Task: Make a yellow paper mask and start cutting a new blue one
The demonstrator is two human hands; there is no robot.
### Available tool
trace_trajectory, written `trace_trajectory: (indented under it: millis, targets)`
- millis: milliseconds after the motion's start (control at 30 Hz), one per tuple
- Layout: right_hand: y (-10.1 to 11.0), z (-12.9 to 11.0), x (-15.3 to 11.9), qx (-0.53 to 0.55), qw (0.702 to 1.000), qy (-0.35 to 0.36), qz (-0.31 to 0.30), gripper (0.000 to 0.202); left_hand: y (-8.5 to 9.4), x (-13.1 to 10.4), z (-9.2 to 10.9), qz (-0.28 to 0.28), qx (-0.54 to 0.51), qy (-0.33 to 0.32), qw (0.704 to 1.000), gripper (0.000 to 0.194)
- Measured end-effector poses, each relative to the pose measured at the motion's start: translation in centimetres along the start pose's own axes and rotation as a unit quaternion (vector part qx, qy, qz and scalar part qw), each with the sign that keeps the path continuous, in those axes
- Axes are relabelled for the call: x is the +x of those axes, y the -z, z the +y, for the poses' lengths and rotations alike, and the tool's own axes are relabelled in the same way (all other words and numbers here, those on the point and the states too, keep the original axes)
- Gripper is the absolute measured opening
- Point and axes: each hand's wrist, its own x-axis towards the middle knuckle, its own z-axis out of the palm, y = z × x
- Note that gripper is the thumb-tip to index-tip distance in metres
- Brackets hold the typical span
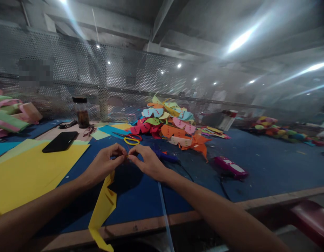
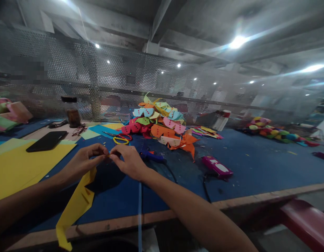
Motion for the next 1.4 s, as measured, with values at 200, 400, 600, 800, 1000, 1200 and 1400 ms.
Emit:
trace_trajectory:
  millis: [200, 400, 600, 800, 1000, 1200, 1400]
  targets:
    - [0.12, -0.26, 0.07, -0.017, 1.0, 0.002, 0.011, 0.006, -0.06, -0.13, 0.01, -0.017, -0.034, 0.014, 0.999, 0.015]
    - [0.13, -0.02, 0.2, 0.002, 1.0, -0.021, 0.018, 0.01, 0.19, 0.03, -0.33, -0.018, -0.065, 0.036, 0.997, 0.022]
    - [0.21, 0.17, 0.27, 0.047, 0.998, -0.036, 0.008, 0.012, 0.34, 0.25, -0.45, -0.024, -0.098, 0.044, 0.994, 0.02]
    - [0.27, 0.08, 0.21, 0.102, 0.993, -0.063, -0.005, 0.012, 0.25, 0.36, -0.31, -0.016, -0.11, 0.052, 0.992, 0.021]
    - [0.16, 0.22, 0.2, 0.131, 0.988, -0.079, -0.013, 0.014, 0.42, 0.38, -0.4, -0.018, -0.121, 0.057, 0.991, 0.02]
    - [0.15, 0.21, 0.22, 0.116, 0.99, -0.077, -0.013, 0.012, 0.61, 0.4, -0.4, -0.016, -0.111, 0.068, 0.991, 0.02]
    - [0.21, 0.14, 0.42, 0.079, 0.994, -0.069, 0.011, 0.009, 0.49, 0.34, -0.31, -0.019, -0.122, 0.071, 0.99, 0.021]
